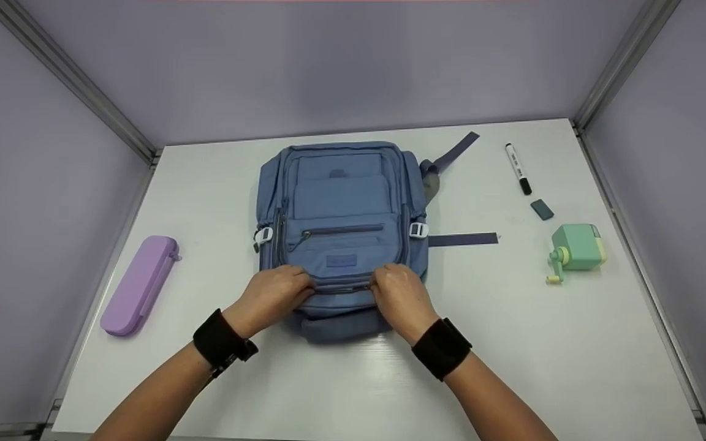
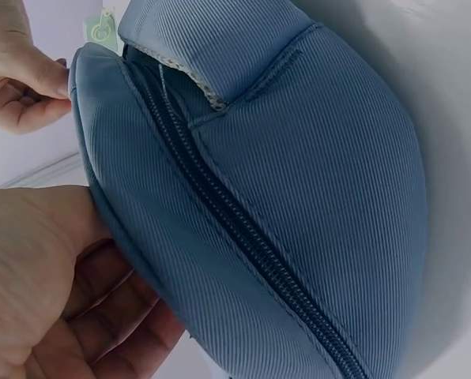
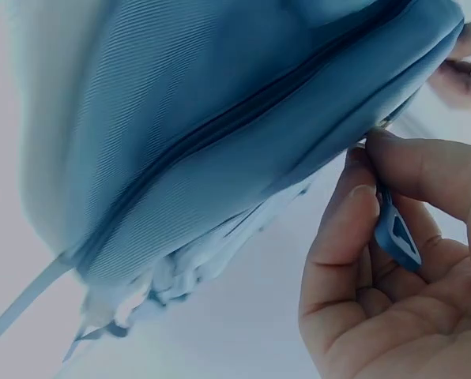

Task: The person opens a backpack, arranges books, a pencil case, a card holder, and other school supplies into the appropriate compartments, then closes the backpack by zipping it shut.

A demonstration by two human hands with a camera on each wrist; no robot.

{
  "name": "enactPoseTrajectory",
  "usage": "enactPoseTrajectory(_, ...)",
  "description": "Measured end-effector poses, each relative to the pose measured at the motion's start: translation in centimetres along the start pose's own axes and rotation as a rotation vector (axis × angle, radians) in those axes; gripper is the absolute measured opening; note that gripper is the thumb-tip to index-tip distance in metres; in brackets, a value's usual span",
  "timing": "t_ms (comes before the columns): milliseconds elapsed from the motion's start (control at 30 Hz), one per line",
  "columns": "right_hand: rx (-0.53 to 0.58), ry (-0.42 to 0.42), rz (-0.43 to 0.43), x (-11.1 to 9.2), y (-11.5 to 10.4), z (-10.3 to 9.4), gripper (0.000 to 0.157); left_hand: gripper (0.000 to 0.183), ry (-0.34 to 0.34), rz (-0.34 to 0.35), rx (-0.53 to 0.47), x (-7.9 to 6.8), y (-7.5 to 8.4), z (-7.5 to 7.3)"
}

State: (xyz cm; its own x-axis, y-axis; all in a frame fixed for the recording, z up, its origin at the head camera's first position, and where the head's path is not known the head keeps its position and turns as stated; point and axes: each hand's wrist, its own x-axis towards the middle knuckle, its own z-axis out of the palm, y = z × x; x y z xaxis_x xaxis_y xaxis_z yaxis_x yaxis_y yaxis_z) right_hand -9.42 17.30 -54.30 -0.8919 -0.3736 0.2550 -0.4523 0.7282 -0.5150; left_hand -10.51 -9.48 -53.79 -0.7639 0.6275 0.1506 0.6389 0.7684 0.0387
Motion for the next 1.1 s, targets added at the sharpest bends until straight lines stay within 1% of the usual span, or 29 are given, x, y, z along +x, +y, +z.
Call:
enactPoseTrajectory(100,0.0,0.001,0.031,-0.2,0.8,-0.4,0.01,0.018,-0.012,0.002,-0.008,0.1,0.0,-0.2)
enactPoseTrajectory(367,-0.032,0.031,0.068,-0.8,2.6,-0.9,0.01,0.013,-0.029,0.003,-0.021,0.4,0.2,-0.4)
enactPoseTrajectory(533,-0.047,0.017,0.089,-0.9,2.9,-0.9,0.008,0.015,-0.003,0.033,0.024,0.8,0.6,-0.8)
enactPoseTrajectory(633,-0.045,0.011,0.105,-1.0,2.9,-0.9,0.007,0.016,-0.018,0.045,0.011,1.4,1.0,-1.1)
enactPoseTrajectory(767,-0.023,0.015,0.123,-1.0,2.9,-0.9,0.008,0.018,-0.045,0.063,-0.015,3.0,2.4,-1.5)
enactPoseTrajectory(867,-0.006,0.031,0.132,-0.9,2.8,-1.0,0.008,0.02,-0.025,0.093,0.0,4.8,4.0,-1.5)
enactPoseTrajectory(967,0.005,0.044,0.133,-0.9,2.6,-0.9,0.005,0.021,0.009,0.114,0.013,6.5,5.5,-0.9)
enactPoseTrajectory(1100,0.028,0.046,0.131,-0.9,2.2,-0.9,0.003,0.02,0.03,0.1,0.039,7.9,6.9,0.0)
